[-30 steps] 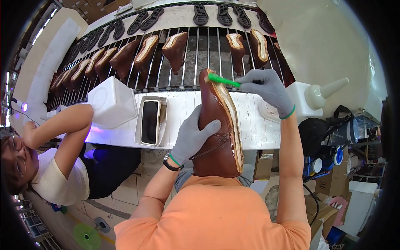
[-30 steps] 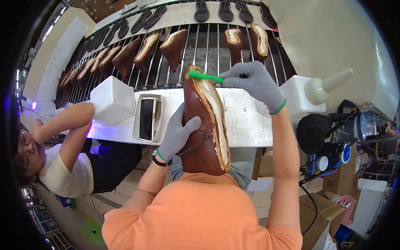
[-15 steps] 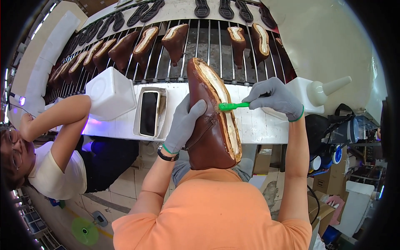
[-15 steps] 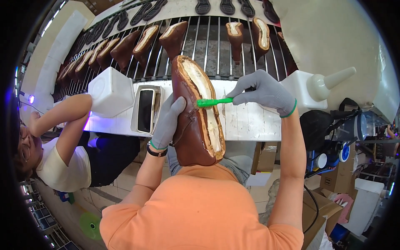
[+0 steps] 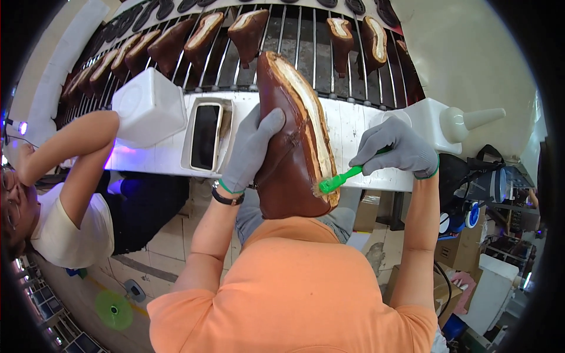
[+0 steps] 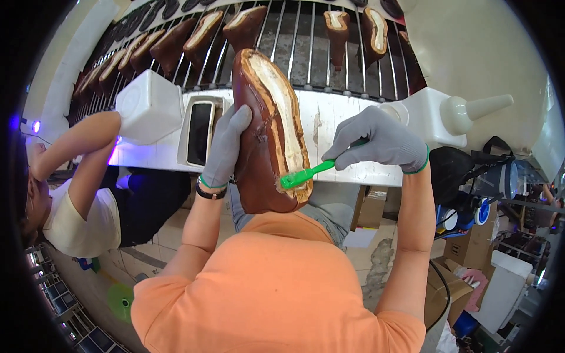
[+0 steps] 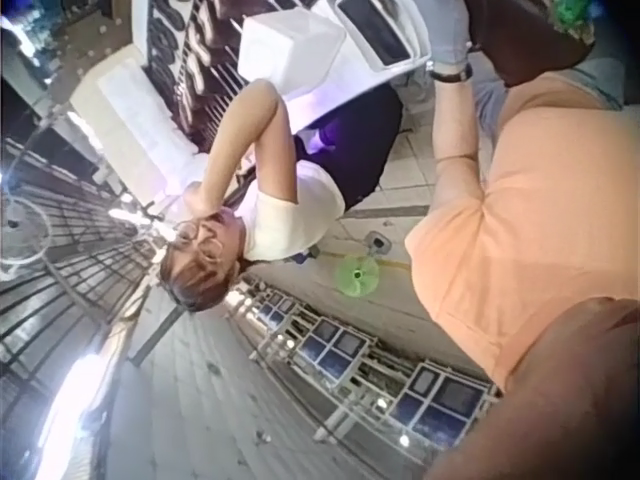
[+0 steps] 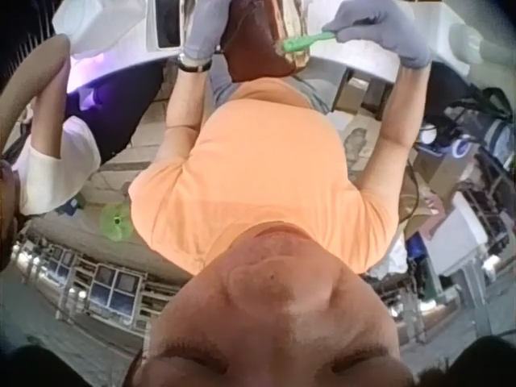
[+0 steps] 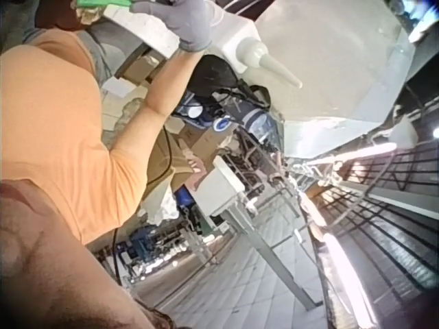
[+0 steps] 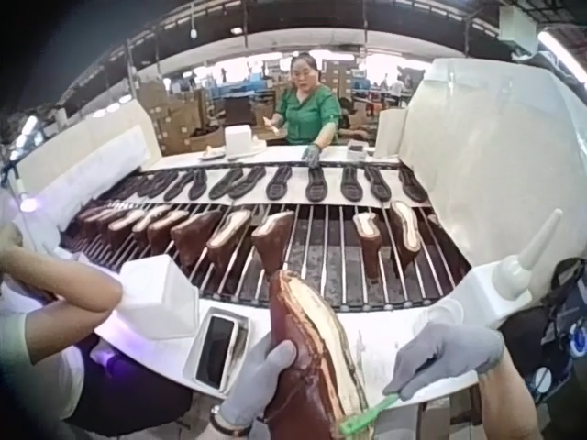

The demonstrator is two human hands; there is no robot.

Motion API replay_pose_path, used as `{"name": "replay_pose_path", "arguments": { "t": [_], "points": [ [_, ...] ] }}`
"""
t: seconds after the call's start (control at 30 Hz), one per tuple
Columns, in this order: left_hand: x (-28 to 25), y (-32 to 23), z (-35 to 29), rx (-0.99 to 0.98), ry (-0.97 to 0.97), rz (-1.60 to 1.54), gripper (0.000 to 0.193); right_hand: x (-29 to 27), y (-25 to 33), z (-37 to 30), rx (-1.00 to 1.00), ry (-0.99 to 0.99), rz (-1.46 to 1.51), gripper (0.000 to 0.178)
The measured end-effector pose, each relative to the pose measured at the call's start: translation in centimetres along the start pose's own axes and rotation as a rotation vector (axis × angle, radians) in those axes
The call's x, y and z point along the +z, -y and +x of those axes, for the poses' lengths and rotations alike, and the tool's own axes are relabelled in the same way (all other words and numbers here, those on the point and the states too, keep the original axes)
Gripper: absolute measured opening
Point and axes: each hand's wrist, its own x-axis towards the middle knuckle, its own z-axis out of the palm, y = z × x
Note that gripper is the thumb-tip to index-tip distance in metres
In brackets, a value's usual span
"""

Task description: Applying glue/adhesive to the soles and edges of leather shoes using a brush on a production line.

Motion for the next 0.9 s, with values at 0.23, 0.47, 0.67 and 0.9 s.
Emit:
{"name": "replay_pose_path", "arguments": {
  "t": [0.23,0.47,0.67,0.9],
  "points": [
    [-0.3,0.7,0.5,-0.117,0.022,-0.076,0.055,0.0,0.4,0.2,0.027,0.049,0.042,0.021],
    [-0.4,2.1,1.6,-0.374,0.161,-0.202,0.058,-0.7,1.0,1.6,0.028,0.149,0.024,0.02],
    [0.4,3.3,1.6,-0.643,0.285,-0.378,0.056,-1.1,1.4,3.0,0.02,0.21,0.013,0.02],
    [2.2,4.4,0.1,-0.557,0.463,-0.351,0.051,-1.5,1.4,4.2,0.012,0.23,0.071,0.028]
  ]
}}
